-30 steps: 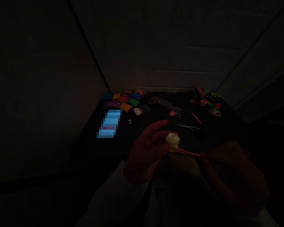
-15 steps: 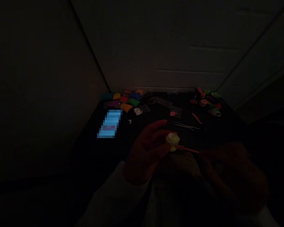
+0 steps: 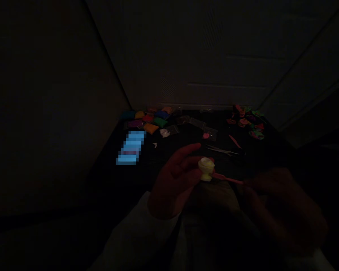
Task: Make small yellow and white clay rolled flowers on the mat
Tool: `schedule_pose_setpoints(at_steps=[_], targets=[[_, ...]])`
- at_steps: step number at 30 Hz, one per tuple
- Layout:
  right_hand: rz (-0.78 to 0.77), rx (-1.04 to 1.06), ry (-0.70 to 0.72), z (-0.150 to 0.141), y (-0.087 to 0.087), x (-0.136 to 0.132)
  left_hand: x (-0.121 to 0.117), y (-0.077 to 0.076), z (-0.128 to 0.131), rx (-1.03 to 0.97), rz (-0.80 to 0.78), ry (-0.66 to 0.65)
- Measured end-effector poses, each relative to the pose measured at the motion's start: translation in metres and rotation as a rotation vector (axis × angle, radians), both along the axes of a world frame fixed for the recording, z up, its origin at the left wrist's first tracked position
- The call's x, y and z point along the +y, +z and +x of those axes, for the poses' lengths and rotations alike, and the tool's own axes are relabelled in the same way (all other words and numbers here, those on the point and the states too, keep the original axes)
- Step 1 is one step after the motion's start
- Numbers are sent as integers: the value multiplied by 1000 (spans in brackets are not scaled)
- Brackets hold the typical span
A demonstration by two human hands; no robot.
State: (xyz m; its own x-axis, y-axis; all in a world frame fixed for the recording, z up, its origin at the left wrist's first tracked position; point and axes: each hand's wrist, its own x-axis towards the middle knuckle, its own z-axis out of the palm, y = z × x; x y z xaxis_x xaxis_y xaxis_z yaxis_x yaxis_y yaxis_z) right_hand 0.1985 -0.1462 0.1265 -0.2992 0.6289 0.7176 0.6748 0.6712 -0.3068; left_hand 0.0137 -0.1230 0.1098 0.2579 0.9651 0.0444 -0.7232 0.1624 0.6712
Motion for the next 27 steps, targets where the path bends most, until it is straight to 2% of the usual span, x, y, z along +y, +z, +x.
schedule_pose_setpoints(at_steps=[10,18,23,27], targets=[[-46,23,5,4,-11,3,-1,-4,-2,-37,33,-58],[-63,80,93,2,-12,4,-1,-3,-1,-64,13,-131],[-59,52,53,-1,-13,5,-5,-2,-2,-3,21,-140],[-22,27,22,-2,-13,6,-9,1,-2,132,13,-78]])
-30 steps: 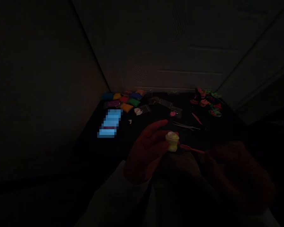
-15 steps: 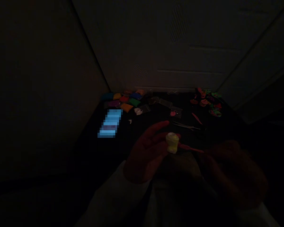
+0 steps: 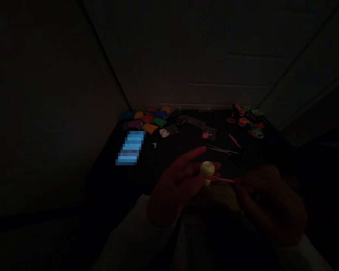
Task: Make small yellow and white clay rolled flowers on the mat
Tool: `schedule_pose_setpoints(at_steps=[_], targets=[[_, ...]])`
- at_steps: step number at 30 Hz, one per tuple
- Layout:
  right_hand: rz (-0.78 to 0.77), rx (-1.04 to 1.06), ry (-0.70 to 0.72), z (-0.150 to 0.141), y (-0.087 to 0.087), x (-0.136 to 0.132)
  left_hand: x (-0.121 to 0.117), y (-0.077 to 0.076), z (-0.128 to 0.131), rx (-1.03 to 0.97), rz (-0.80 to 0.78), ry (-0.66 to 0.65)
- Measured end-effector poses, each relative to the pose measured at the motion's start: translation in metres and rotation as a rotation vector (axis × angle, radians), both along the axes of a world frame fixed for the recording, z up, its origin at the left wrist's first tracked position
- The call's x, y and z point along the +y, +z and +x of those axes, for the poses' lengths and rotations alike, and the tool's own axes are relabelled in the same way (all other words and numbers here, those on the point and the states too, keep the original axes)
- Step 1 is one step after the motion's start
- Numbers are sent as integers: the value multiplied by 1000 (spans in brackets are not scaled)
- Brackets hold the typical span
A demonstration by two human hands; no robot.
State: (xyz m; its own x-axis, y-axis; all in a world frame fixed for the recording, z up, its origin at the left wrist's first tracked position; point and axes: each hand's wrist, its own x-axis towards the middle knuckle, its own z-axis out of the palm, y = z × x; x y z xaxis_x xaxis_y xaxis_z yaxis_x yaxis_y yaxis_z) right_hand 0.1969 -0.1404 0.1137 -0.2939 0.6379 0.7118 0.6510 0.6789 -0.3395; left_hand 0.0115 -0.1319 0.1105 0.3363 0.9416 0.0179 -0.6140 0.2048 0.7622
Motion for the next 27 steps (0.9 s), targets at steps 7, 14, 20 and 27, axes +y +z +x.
schedule_pose_setpoints(at_steps=[7,14,20,27], targets=[[-37,57,59,3,-3,0,2,-3,1,75,9,50],[-139,173,-19,14,-16,2,14,-12,-4,-120,-51,63],[-194,175,-123,18,-34,18,24,-20,-7,-302,-210,-7],[-388,24,-200,17,-78,59,27,-23,-6,-348,-304,-9]])
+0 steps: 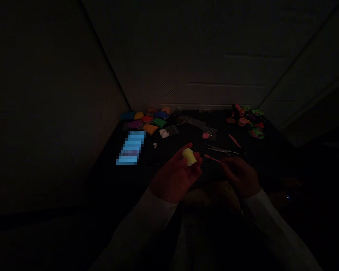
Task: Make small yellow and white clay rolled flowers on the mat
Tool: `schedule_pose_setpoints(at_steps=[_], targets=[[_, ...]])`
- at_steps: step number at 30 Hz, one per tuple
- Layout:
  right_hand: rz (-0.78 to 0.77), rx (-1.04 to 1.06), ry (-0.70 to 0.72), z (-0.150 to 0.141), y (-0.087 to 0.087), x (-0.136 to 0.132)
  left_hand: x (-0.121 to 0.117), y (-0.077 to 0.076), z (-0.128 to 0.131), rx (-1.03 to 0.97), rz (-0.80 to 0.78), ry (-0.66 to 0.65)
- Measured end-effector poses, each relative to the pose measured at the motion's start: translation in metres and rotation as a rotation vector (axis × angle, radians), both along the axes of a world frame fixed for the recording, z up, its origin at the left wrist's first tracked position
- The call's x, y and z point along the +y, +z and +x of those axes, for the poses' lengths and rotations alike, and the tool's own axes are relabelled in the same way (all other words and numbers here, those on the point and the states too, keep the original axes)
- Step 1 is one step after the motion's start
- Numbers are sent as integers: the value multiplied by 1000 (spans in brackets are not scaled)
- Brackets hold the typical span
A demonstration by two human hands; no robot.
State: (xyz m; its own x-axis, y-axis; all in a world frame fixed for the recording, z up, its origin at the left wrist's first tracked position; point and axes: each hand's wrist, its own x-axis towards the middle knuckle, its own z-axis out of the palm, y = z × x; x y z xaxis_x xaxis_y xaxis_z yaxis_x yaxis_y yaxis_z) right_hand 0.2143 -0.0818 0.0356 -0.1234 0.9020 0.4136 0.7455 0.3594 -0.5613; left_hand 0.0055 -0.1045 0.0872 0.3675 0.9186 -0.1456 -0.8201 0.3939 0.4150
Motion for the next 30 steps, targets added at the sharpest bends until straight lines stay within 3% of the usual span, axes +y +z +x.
schedule_pose_setpoints(at_steps=[7,20,26,30], targets=[[-88,-211,92,-3,-30,33,1,-4,0,71,129,21],[-61,-316,-6,0,-32,59,16,-18,-7,513,284,200],[-55,-320,-36,3,-32,66,34,-41,-11,827,398,340],[-52,-319,-36,3,-32,69,53,-61,-13,1144,552,421]])
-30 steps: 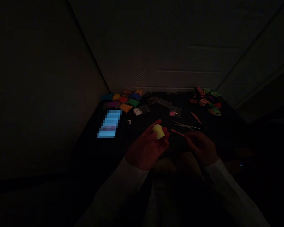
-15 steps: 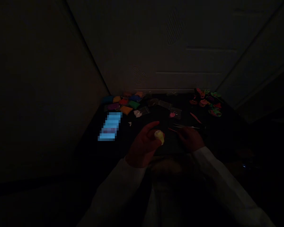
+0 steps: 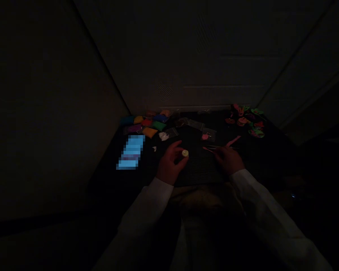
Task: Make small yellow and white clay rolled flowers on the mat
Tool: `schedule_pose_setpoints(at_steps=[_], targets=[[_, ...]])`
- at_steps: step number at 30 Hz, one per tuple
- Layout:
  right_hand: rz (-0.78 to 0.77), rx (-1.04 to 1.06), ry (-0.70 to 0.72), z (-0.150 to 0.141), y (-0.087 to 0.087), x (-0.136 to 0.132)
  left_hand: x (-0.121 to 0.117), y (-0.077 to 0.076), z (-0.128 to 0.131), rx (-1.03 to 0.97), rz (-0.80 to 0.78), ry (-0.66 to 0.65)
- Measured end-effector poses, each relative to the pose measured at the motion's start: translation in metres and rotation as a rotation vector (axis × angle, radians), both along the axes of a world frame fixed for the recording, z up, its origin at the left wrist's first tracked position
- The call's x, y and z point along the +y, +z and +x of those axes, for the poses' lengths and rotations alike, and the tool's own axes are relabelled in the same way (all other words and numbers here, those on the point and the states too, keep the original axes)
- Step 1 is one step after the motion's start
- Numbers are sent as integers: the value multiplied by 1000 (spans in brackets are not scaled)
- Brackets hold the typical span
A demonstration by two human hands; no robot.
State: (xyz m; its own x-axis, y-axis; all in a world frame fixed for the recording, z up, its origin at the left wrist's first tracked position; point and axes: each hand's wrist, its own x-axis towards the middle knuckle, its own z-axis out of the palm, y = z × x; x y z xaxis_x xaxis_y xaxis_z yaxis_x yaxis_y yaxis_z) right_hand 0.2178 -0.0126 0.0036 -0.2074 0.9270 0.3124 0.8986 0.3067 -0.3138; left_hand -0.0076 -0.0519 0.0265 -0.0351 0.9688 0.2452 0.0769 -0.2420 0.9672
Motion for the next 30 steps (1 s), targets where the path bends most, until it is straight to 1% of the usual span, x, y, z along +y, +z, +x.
schedule_pose_setpoints(at_steps=[1,3,6,10,21,30], targets=[[0,1,2,0,-1,0,4,-4,0,99,29,22],[1,5,3,1,-2,1,10,-10,1,227,54,45],[4,13,-5,2,-5,1,15,-14,5,311,68,58],[10,19,-8,2,-6,0,16,-16,7,405,97,57],[31,35,-2,3,-10,3,21,-23,7,534,104,81],[47,37,4,3,-9,2,23,-23,11,636,120,169]])
